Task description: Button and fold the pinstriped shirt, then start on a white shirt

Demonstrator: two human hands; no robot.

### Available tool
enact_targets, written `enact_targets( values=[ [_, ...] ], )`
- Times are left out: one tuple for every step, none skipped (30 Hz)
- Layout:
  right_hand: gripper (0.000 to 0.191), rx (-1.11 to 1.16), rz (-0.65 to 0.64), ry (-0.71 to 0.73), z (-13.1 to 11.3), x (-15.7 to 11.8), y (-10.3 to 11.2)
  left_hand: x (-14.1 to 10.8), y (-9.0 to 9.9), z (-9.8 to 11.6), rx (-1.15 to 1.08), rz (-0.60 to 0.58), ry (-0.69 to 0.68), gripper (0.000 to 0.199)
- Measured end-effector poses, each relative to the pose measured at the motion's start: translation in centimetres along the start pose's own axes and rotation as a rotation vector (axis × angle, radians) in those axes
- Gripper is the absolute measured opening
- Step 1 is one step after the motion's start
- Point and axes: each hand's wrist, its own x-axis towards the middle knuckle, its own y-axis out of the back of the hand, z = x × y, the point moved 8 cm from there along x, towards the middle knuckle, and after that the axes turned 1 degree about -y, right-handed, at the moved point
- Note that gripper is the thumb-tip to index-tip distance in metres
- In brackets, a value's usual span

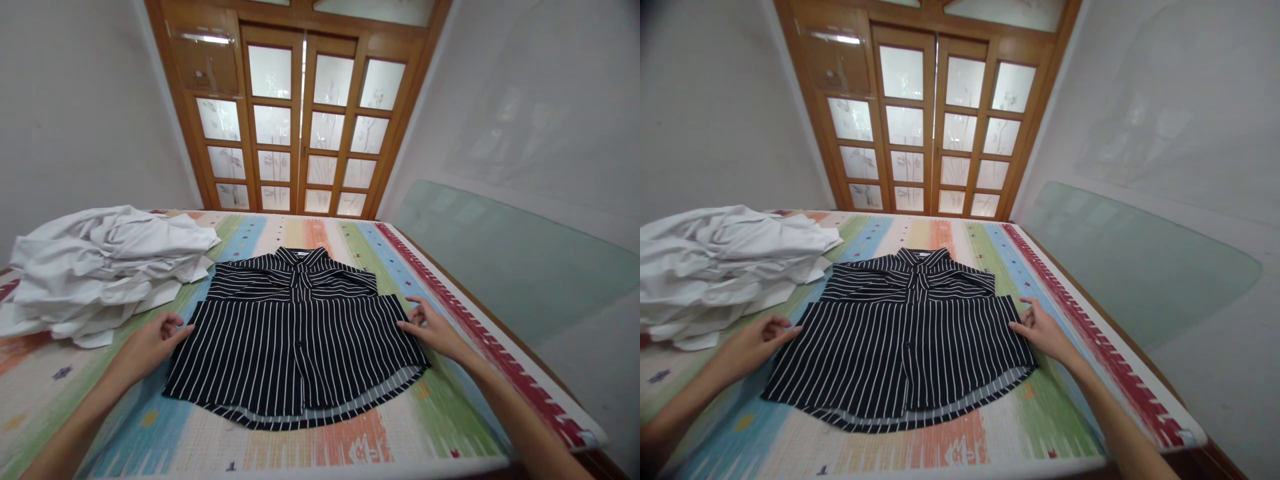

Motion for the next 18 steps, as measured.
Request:
enact_targets(
  values=[
    [0.066,-0.028,0.01,-0.002,0.0,-0.4,0.1,-0.3,0.3,0.1,0.034,0.026,-0.012,0.05],
    [0.065,-0.038,-0.01,-0.018,0.0,-0.7,0.0,-0.5,0.4,0.2,0.06,0.019,-0.021,0.049],
    [0.064,-0.039,-0.044,-0.041,0.0,-1.1,-0.2,-0.8,0.2,0.3,0.072,-0.012,-0.022,0.049],
    [0.063,-0.037,-0.081,-0.068,0.0,-1.5,-0.4,-1.0,-0.2,0.4,0.067,-0.062,-0.014,0.05],
    [0.063,-0.03,-0.113,-0.095,0.0,-1.8,-0.7,-1.3,-0.7,0.4,0.045,-0.122,0.006,0.052],
    [0.062,-0.018,-0.138,-0.12,0.0,-2.1,-0.8,-1.6,-1.2,0.4,0.011,-0.183,0.036,0.054],
    [0.062,-0.003,-0.161,-0.146,0.0,-2.3,-1.0,-1.8,-1.6,0.3,-0.032,-0.236,0.071,0.055],
    [0.062,0.014,-0.182,-0.17,0.0,-2.4,-1.1,-2.1,-2.0,0.3,-0.074,-0.279,0.103,0.056],
    [0.063,0.034,-0.206,-0.187,0.0,-2.5,-1.3,-2.3,-2.2,0.4,-0.112,-0.314,0.125,0.057],
    [0.064,0.054,-0.229,-0.195,0.0,-2.5,-1.5,-2.4,-2.4,0.5,-0.141,-0.341,0.135,0.058],
    [0.066,0.071,-0.249,-0.192,0.0,-2.5,-1.7,-2.5,-2.4,0.8,-0.166,-0.361,0.134,0.059],
    [0.067,0.085,-0.265,-0.182,0.0,-2.5,-1.8,-2.5,-2.5,1.0,-0.188,-0.379,0.124,0.059],
    [0.069,0.098,-0.277,-0.171,-0.1,-2.4,-1.9,-2.5,-2.4,1.3,-0.209,-0.395,0.112,0.059],
    [0.07,0.108,-0.284,-0.163,-0.1,-2.4,-2.0,-2.5,-2.4,1.5,-0.227,-0.407,0.101,0.059],
    [0.071,0.116,-0.29,-0.157,-0.2,-2.4,-2.1,-2.4,-2.3,1.6,-0.243,-0.413,0.097,0.058],
    [0.072,0.125,-0.296,-0.156,-0.3,-2.4,-2.1,-2.4,-2.2,1.5,-0.261,-0.416,0.102,0.057],
    [0.072,0.138,-0.303,-0.157,-0.5,-2.5,-2.2,-2.4,-2.2,1.5,-0.281,-0.419,0.115,0.055],
    [0.072,0.155,-0.311,-0.158,-0.7,-2.6,-2.2,-2.5,-2.2,1.3,-0.303,-0.421,0.134,0.054]
  ],
)
